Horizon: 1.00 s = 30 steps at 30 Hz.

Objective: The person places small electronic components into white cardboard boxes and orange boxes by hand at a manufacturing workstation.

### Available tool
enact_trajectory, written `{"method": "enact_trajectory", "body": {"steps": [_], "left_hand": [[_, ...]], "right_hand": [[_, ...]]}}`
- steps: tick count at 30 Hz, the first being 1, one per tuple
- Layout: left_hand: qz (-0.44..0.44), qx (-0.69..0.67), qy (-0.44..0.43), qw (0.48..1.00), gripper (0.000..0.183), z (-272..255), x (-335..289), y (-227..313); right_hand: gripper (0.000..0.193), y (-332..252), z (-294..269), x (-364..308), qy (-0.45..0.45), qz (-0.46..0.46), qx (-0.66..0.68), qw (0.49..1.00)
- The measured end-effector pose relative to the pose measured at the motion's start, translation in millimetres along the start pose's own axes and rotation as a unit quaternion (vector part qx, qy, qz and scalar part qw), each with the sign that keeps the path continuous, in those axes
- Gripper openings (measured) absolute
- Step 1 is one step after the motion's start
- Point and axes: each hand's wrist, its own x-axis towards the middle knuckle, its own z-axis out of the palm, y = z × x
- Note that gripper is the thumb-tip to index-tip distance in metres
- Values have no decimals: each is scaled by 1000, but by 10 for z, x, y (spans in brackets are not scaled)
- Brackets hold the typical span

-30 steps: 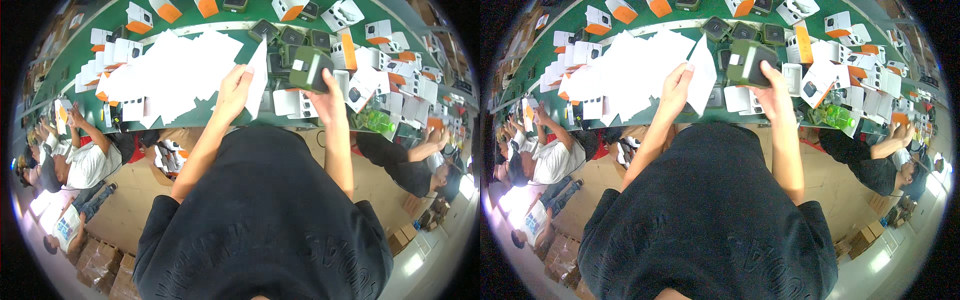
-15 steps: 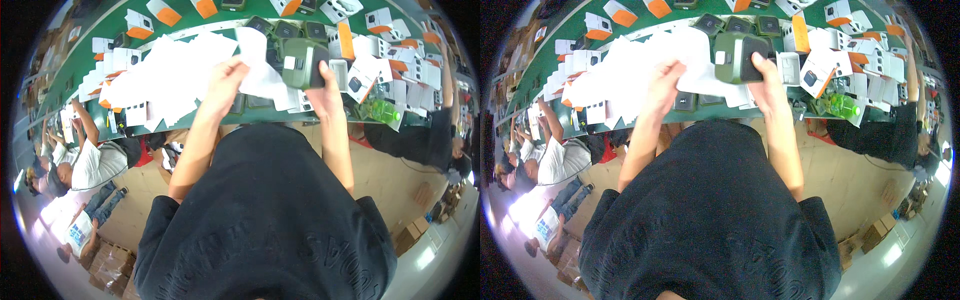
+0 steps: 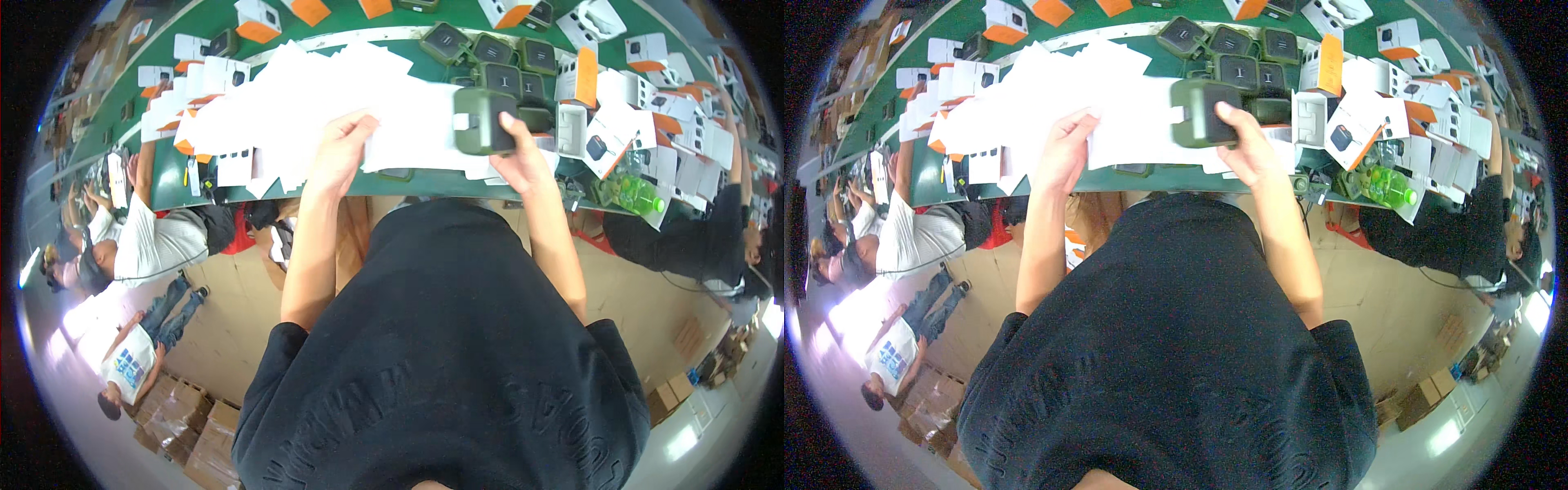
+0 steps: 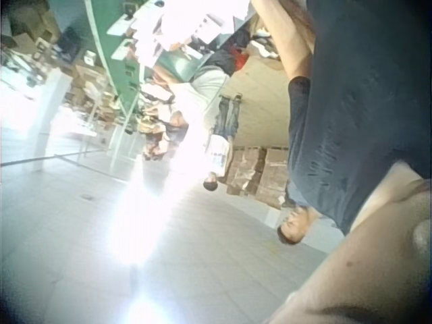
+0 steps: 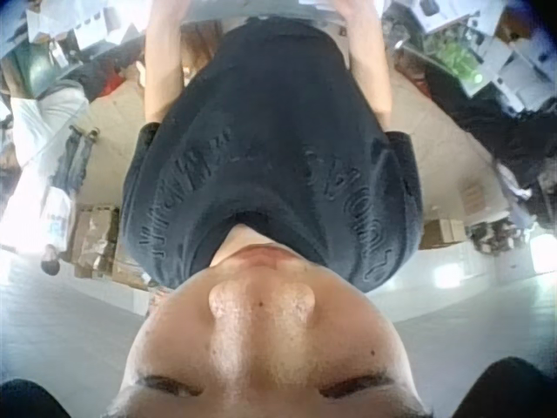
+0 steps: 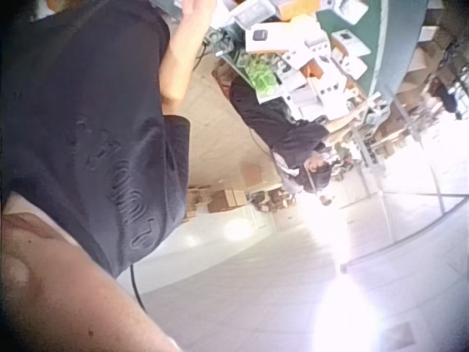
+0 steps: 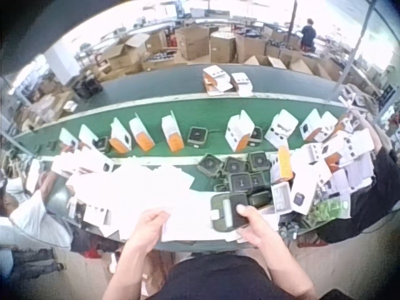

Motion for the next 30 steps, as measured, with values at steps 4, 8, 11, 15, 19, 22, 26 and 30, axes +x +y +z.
{"method": "enact_trajectory", "body": {"steps": [4,8,11,15,19,22,26,30], "left_hand": [[9,135,29,990,17,53,28,-44],[105,177,99,974,17,446,22,-19],[117,145,56,981,14,753,-106,153],[115,97,-4,989,20,746,-86,189],[92,76,46,992,18,710,-97,178],[147,120,47,981,12,796,-108,118],[196,189,34,962,14,920,-197,20],[301,305,49,902,15,970,-176,-62]], "right_hand": [[51,-147,-293,68,128,-71,-152,978],[60,-286,129,-299,-13,-128,-91,988],[55,-231,544,-455,-64,-76,-54,994],[48,-191,564,-258,-31,-56,-34,997],[54,-334,447,-300,15,-138,-238,961],[68,-435,560,-347,-1,-199,-477,856],[75,-440,654,-290,76,-186,-558,805],[76,-289,631,-111,111,-196,-602,766]]}}
